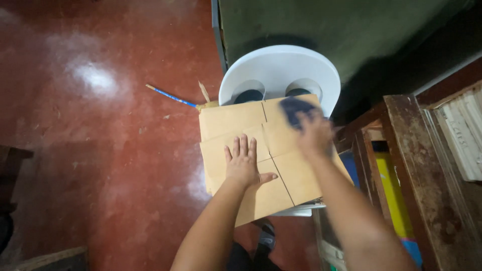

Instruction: The recorder is wiping individual brown envelopes with a blue cloth and organizing them into a container on a wooden shelf.

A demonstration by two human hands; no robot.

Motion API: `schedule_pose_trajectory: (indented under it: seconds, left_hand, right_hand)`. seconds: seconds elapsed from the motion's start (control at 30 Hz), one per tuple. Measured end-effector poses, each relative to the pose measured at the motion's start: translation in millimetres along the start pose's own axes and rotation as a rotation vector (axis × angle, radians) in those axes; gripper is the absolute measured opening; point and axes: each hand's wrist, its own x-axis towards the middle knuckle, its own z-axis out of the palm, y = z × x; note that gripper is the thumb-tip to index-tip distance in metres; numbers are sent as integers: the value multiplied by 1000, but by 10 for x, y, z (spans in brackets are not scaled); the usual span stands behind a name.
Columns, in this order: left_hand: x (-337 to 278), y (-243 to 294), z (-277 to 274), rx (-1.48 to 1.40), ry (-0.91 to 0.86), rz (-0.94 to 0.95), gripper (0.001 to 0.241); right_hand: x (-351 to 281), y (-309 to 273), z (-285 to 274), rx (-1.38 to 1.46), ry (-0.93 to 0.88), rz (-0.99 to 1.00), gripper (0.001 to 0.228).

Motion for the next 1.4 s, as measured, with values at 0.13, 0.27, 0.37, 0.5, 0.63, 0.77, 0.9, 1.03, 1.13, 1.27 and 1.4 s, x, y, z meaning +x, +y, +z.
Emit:
schedule_pose_trajectory:
  seconds: [0.13,0.27,0.37,0.5,0.63,0.77,0.9,1.03,1.13,1.27,1.4]
  left_hand:
    - [47,-3,47,13,28,1,129]
    - [69,-19,142,25,46,13,129]
    - [85,-39,225,39,72,25,136]
    - [-14,61,119,38,91,27,132]
    - [63,13,86,7,103,49,133]
    - [161,-18,9,-128,156,59,121]
    - [608,-358,194,-535,599,31,87]
    - [370,-552,122,-652,1011,66,67]
    - [201,-361,292,-499,916,29,75]
    - [-184,158,241,-359,637,26,95]
    - [-83,271,330,-128,472,9,92]
  right_hand:
    - [-80,266,14,-79,50,168,58]
    - [-944,-297,-269,18,-6,29,66]
    - [-1436,-146,-229,53,-36,-144,77]
    - [-1572,765,-147,24,76,21,71]
    - [-1441,1389,-343,91,279,211,57]
    - [-1091,772,-933,392,427,171,56]
    - [-744,-52,-1047,539,487,-67,55]
    - [-699,-603,-1346,687,-225,135,63]
    - [-570,-363,-1061,588,15,-284,64]
    - [-249,-89,-192,232,-299,-50,57]
    - [-291,43,217,230,-395,-9,56]
